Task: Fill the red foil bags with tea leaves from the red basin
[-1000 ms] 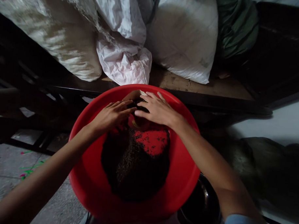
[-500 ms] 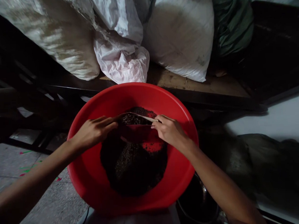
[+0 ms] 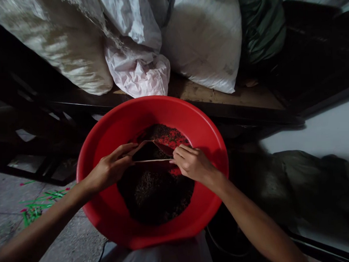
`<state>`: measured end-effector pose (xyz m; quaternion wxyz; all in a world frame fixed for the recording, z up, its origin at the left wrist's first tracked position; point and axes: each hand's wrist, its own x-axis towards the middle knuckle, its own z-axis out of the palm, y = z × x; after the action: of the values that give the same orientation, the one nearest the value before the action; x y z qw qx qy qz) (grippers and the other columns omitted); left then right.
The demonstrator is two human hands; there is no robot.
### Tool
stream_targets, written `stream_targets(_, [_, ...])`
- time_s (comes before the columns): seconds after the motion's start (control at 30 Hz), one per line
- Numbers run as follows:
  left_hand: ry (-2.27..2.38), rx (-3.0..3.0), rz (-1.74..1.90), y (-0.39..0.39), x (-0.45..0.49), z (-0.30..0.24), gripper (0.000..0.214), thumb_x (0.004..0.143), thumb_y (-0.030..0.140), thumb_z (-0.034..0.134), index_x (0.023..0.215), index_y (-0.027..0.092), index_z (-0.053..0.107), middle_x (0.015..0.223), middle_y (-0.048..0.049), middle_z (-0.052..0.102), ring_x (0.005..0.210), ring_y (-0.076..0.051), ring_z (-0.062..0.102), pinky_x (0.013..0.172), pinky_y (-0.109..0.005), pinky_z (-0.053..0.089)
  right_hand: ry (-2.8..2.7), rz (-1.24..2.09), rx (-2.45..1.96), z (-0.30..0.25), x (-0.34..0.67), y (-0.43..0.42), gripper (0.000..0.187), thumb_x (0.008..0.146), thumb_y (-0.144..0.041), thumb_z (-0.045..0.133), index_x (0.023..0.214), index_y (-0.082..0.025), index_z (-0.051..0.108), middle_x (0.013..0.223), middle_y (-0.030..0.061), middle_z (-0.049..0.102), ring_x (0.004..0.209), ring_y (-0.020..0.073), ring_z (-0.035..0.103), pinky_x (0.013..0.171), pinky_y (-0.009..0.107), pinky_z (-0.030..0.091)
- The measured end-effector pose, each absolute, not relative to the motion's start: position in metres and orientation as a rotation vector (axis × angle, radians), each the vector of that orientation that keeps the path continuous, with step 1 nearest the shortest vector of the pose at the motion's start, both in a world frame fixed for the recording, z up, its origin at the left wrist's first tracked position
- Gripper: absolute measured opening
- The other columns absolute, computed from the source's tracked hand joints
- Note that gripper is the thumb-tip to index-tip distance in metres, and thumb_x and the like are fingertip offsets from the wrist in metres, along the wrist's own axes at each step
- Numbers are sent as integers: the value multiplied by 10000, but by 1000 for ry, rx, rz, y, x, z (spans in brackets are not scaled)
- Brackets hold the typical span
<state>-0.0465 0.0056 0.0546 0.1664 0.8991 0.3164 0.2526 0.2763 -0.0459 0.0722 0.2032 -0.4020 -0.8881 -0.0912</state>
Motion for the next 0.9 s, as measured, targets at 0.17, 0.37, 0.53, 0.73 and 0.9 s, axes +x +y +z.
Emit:
stream_targets(0.17, [910, 2644, 819, 2, -40, 54, 234, 1017, 150, 519, 1057, 208, 743, 1488, -139, 639, 1183, -257, 746, 884, -348, 683, -2303, -210, -1113, 91, 268, -55, 193, 1016, -149, 603, 893, -199, 743, 1086, 105, 763, 1047, 239, 701, 922, 412, 624])
stream_targets(0.37, [835, 2472, 822, 3, -31, 47, 299, 1028, 190, 507, 1116, 282, 777, 1622, -32, 530, 1363, -244, 642, 1113, -380, 590, -2801, 203, -1288, 92, 211, -2, 477, 926, -389, 754, 1333, -149, 686, 1284, 174, 703, 1246, 339, 637, 1003, 459, 586])
stream_targets(0.53, [964, 2371, 1016, 9, -32, 38, 186, 998, 250, 613, 1009, 290, 795, 1535, -47, 616, 1157, -235, 748, 959, -393, 675, -2959, 47, -1245, 72, 190, 20, 388, 1047, -187, 474, 1377, -214, 677, 1383, 193, 648, 1164, 319, 657, 872, 410, 554])
stream_targets(0.73, [904, 2413, 1074, 13, -25, 37, 195, 1034, 242, 582, 1127, 244, 753, 1459, -106, 671, 1270, -238, 711, 1067, -387, 631, -2720, 204, -1206, 102, 223, 13, 332, 969, -294, 684, 1293, -226, 693, 1130, 106, 709, 941, 229, 691, 805, 325, 529])
stream_targets(0.9, [869, 2516, 937, 20, -28, 48, 174, 987, 346, 687, 1106, 235, 750, 1487, -127, 649, 1264, -273, 713, 1059, -419, 629, -2247, 262, -1332, 121, 277, 40, 268, 962, -346, 657, 1201, -232, 692, 1075, 63, 729, 972, 227, 686, 943, 375, 537])
